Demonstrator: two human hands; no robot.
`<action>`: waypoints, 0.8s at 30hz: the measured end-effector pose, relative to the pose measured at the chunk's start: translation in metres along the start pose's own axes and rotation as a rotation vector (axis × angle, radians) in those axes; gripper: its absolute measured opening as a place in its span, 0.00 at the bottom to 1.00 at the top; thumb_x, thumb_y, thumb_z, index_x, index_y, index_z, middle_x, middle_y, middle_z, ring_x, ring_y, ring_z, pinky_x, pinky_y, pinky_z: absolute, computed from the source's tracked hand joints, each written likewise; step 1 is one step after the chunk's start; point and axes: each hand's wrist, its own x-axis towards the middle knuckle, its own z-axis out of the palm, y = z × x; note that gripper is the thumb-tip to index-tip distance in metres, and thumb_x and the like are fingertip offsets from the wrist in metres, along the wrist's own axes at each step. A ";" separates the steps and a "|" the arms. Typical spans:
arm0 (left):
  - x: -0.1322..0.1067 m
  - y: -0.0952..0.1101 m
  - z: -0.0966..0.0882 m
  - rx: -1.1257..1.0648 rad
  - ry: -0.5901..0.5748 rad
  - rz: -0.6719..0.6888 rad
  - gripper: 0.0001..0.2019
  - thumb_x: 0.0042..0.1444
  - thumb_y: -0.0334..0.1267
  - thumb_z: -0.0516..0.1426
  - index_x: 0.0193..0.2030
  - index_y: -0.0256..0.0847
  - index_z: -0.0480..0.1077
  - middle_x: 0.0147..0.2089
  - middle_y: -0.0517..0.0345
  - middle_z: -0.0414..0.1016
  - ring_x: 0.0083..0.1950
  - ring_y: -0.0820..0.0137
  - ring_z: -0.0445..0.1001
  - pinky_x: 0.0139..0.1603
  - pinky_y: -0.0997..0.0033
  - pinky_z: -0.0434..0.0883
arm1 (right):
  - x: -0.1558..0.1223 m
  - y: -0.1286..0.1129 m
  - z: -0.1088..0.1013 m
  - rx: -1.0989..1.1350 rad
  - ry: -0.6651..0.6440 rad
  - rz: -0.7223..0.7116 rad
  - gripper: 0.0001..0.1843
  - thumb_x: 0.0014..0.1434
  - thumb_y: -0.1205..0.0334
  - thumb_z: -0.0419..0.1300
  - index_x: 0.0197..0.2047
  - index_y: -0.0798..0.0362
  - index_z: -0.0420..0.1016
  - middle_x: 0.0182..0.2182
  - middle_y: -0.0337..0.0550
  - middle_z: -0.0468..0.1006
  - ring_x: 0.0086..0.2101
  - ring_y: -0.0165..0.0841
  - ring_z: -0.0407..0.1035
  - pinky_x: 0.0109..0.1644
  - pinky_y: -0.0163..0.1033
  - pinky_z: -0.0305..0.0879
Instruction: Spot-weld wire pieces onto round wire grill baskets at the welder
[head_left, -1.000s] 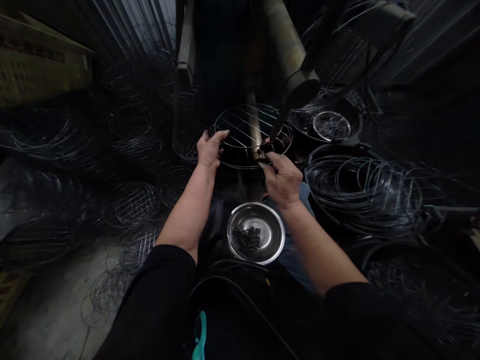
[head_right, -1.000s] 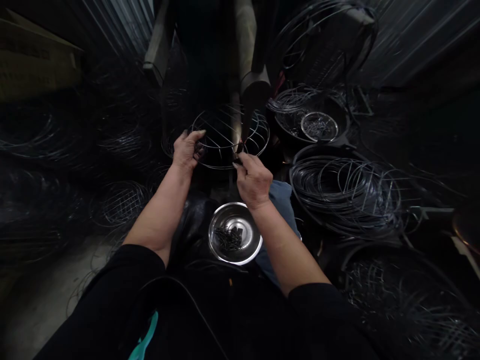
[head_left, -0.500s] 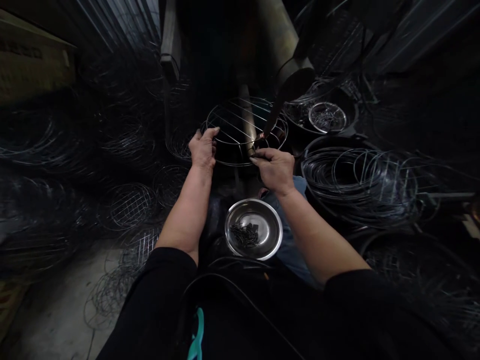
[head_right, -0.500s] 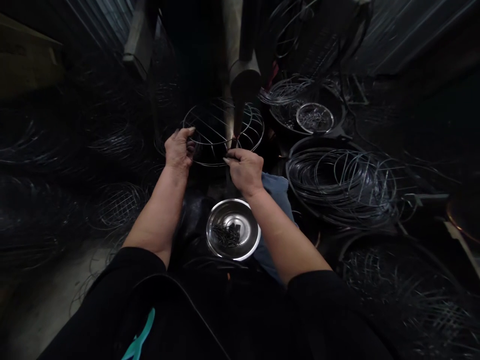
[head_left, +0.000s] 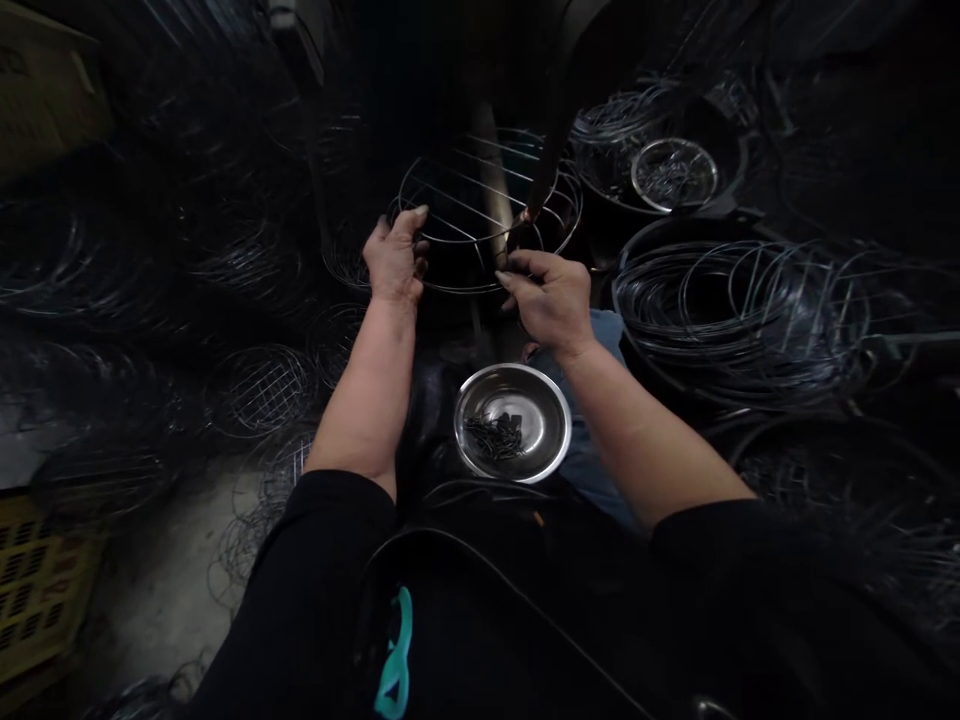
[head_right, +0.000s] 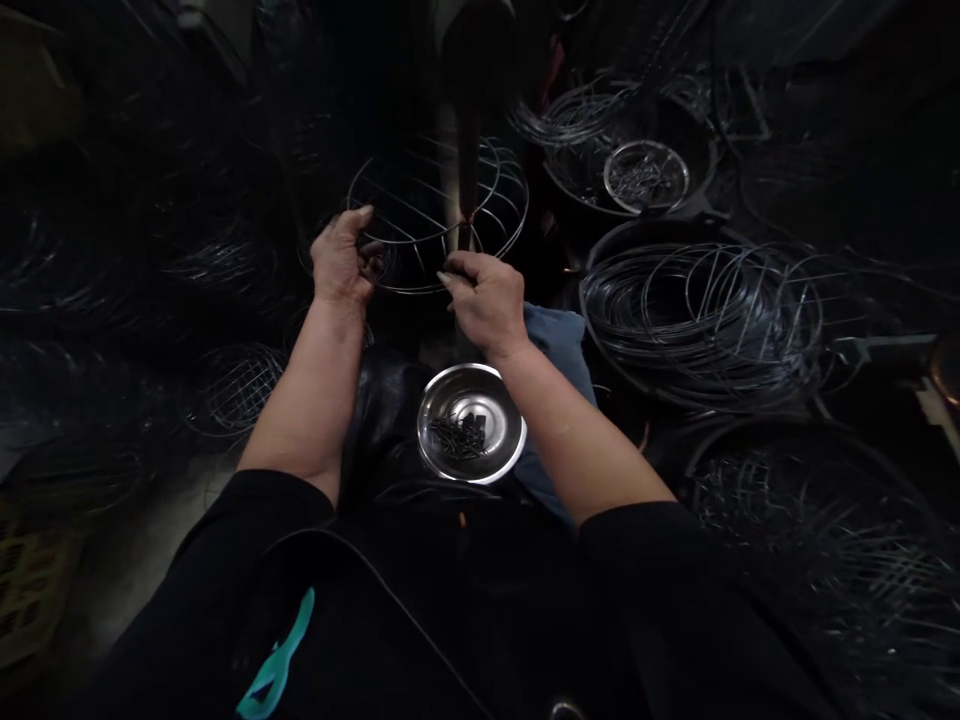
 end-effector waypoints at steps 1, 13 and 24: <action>0.000 0.001 -0.001 -0.002 -0.010 0.004 0.17 0.44 0.39 0.68 0.39 0.39 0.68 0.28 0.62 0.68 0.24 0.77 0.67 0.22 0.77 0.55 | -0.002 0.000 0.000 -0.026 0.017 -0.014 0.08 0.55 0.61 0.60 0.36 0.51 0.80 0.30 0.41 0.78 0.32 0.37 0.75 0.37 0.40 0.69; -0.003 0.011 -0.001 -0.087 0.013 -0.008 0.16 0.38 0.32 0.66 0.34 0.38 0.66 0.23 0.66 0.67 0.21 0.77 0.67 0.17 0.79 0.50 | -0.004 0.007 0.010 -0.248 0.131 -0.350 0.11 0.57 0.66 0.55 0.40 0.52 0.77 0.33 0.44 0.80 0.35 0.37 0.74 0.42 0.41 0.71; -0.005 0.015 -0.001 -0.052 0.030 0.018 0.15 0.36 0.33 0.65 0.30 0.38 0.65 0.22 0.68 0.66 0.18 0.80 0.63 0.15 0.81 0.51 | -0.004 0.010 0.019 -0.333 0.237 -0.368 0.15 0.57 0.71 0.51 0.43 0.53 0.76 0.36 0.47 0.82 0.37 0.36 0.75 0.44 0.39 0.70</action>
